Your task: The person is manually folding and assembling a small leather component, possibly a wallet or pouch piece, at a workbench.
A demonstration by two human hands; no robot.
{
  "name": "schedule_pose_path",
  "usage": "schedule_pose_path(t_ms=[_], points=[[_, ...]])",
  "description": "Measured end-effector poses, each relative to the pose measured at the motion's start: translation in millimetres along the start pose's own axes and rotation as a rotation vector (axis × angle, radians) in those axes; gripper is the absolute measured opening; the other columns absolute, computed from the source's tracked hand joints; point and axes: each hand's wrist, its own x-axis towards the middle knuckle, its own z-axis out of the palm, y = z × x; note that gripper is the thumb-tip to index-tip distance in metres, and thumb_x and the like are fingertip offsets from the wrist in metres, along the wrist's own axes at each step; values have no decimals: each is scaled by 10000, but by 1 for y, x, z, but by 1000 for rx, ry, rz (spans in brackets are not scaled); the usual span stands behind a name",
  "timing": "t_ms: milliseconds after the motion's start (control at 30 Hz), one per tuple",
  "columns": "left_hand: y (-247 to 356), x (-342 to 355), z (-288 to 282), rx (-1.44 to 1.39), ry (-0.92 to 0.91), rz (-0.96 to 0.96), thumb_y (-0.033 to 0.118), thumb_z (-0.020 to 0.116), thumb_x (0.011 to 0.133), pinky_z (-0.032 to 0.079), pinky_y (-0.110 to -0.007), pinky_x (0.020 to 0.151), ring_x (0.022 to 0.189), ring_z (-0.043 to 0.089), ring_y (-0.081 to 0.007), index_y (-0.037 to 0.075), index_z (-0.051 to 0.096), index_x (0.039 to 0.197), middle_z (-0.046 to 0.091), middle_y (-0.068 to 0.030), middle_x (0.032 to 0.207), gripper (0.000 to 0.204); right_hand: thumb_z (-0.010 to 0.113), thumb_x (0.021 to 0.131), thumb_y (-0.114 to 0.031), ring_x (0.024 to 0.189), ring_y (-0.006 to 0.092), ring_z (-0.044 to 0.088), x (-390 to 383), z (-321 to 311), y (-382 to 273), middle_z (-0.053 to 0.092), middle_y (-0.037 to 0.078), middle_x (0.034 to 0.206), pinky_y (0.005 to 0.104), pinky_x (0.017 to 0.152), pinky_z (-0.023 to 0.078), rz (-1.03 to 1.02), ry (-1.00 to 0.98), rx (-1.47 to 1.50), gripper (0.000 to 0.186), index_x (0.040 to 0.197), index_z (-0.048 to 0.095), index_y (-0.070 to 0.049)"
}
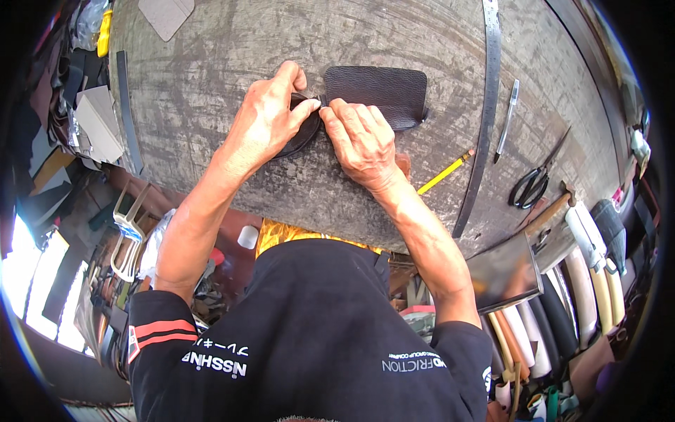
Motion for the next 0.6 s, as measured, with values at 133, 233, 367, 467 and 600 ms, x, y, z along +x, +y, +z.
schedule_pose_path(t_ms=[133, 233, 367, 467, 600], points=[[-6, -2, 3, 89, 34, 62, 120, 742, 820, 504, -435, 669, 754, 648, -375, -1, 516, 956, 619, -180, 767, 290, 654, 763, -78, 827, 215, 643, 1, -2, -1, 653, 115, 1024, 339, 683, 503, 0, -13, -8, 285, 1032, 662, 14], [-2, -2, 3, 211, 103, 70, 154, 768, 799, 512, -439, 686, 787, 653, -369, 8, 540, 952, 638, -167, 794, 311, 654, 761, -80, 827, 214, 642, 1, -2, -1, 654, 115, 1023, 338, 680, 500, -4, -13, -21, 287, 1031, 663, 15], [4, 3, -2, 286, 56, 2, 206, 789, 779, 515, -446, 692, 803, 658, -371, 12, 574, 926, 655, -163, 803, 325, 657, 758, -81, 826, 215, 642, 1, -1, -1, 657, 115, 1016, 338, 677, 498, -8, -6, -21, 287, 1027, 663, 17], [5, 6, -3, 283, -10, -71, 241, 791, 776, 513, -449, 692, 800, 658, -374, 9, 593, 897, 657, -178, 788, 328, 658, 758, -80, 827, 214, 643, 2, -2, -1, 658, 114, 1015, 338, 678, 499, -6, -9, -18, 281, 1023, 662, 16], [-2, 7, -2, 260, 5, -25, 261, 794, 776, 507, -453, 689, 786, 654, -381, 2, 602, 885, 648, -192, 761, 340, 657, 756, -79, 825, 211, 643, 2, -1, -1, 658, 114, 1015, 338, 678, 500, -4, -4, -19, 278, 1019, 662, 13]])
